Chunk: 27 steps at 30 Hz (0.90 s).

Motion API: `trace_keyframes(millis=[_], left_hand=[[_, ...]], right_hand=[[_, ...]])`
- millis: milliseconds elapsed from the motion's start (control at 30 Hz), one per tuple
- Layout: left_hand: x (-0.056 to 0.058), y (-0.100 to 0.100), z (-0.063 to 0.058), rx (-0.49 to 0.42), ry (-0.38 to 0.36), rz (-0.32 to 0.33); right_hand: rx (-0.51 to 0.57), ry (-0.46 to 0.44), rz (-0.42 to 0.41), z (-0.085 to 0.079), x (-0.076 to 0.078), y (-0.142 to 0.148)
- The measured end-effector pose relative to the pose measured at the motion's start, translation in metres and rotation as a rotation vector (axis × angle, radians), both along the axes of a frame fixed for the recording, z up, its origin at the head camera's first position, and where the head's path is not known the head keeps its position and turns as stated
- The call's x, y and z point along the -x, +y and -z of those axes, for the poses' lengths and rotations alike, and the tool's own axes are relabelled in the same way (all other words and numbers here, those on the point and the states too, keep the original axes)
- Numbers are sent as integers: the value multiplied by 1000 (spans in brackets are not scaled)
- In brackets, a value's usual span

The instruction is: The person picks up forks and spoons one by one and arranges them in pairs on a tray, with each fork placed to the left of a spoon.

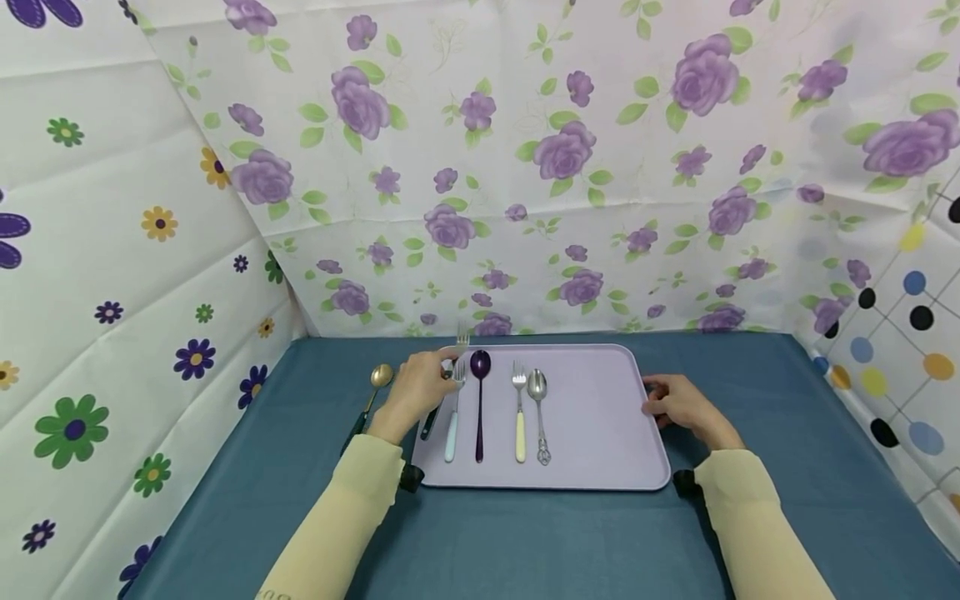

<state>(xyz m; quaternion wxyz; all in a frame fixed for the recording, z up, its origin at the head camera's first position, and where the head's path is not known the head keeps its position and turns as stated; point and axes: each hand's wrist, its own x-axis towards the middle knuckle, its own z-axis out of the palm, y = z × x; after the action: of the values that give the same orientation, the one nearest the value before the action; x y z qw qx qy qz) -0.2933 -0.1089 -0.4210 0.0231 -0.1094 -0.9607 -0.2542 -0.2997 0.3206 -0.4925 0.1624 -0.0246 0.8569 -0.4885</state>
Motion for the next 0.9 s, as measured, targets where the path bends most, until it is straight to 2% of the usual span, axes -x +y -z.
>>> trace_keyframes(millis=[333, 667, 900], left_hand=[[1, 18, 1, 15, 27, -26], [-2, 22, 2, 15, 42, -10], [-1, 36, 2, 43, 58, 16]], right_hand=[[1, 5, 5, -1, 0, 0], [1, -1, 9, -1, -1, -3], [-2, 12, 9, -1, -1, -1]])
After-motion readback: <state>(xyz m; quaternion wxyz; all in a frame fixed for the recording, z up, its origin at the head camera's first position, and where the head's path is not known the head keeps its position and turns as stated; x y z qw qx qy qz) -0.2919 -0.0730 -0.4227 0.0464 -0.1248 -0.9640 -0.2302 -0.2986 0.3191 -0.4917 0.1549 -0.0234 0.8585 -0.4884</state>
